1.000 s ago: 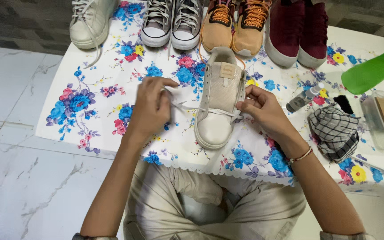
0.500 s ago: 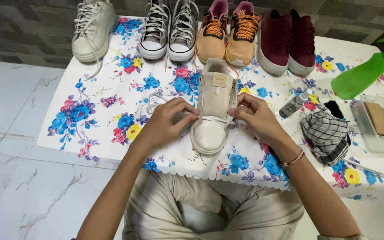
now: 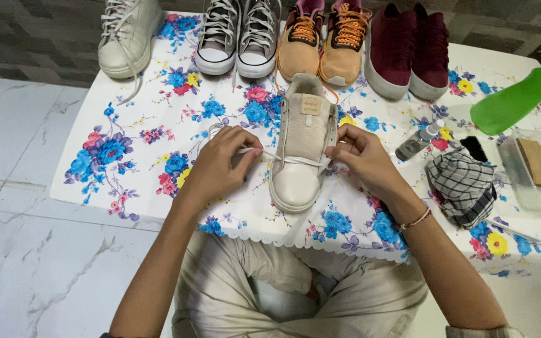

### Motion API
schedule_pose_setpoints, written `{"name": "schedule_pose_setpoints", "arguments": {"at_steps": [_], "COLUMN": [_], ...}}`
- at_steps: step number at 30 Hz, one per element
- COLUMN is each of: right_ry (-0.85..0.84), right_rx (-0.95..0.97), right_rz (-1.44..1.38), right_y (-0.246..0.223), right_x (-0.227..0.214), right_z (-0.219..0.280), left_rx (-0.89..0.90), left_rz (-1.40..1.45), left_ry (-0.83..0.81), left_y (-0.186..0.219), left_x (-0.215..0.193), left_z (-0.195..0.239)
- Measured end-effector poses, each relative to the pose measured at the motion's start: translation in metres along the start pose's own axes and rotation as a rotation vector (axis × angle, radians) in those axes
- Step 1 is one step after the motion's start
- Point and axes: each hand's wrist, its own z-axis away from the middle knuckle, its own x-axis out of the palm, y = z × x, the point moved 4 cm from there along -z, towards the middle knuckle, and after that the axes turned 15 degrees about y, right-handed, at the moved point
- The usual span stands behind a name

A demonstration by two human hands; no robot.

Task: The person laces a white sneaker by threading the laces through the eyelets in a crisscross pattern. The person adjusts the laces and pulls them tight as they work up the shoe.

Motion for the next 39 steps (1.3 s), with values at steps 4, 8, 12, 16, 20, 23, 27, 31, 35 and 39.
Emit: {"name": "schedule_pose_setpoints", "arguments": {"at_steps": [4, 8, 12, 16, 20, 23, 27, 31, 35, 39], "right_ry": [0.013, 0.001, -0.009, -0.002, -0.003, -0.008, 0.009, -0.013, -0.009, 0.003], "right_rx": [0.023, 0.007, -0.013, 0.013, 0.007, 0.003, 0.001, -0.006, -0.018, -0.019], "right_rz": [0.016, 0.023, 0.022, 0.015, 0.004, -0.004, -0.012, 0.004, 0.011, 0.017], "right_y": [-0.005, -0.008, 0.008, -0.011, -0.016, -0.015, -0.022, -0.016, -0.007, -0.016], "right_x": [0.000, 0.002, -0.004, 0.001, 0.004, 0.002, 0.002, -0.001, -0.004, -0.002], "right_z": [0.003, 0.005, -0.003, 0.007, 0.010, 0.009, 0.014, 0.010, 0.005, 0.009], "left_rx": [-0.036, -0.057, -0.038, -0.131, -0.271, -0.284, -0.082, 0.039, -0.077, -0.086], "left_rz": [-0.050, -0.077, 0.051, 0.294, 0.250, 0.141, -0.035, -0.050, -0.235, -0.255], "left_ry": [0.005, 0.031, -0.005, -0.144, -0.191, -0.143, 0.035, -0.038, -0.246, -0.296], "left_y": [0.000, -0.004, -0.001, 0.018, 0.021, 0.007, -0.012, -0.020, -0.012, -0.022], "left_x": [-0.005, -0.006, -0.006, -0.022, -0.025, -0.019, -0.017, -0.018, -0.016, -0.010], "left_z": [-0.003, -0.002, -0.002, 0.003, 0.008, 0.003, -0.004, -0.014, -0.018, -0.019]}}
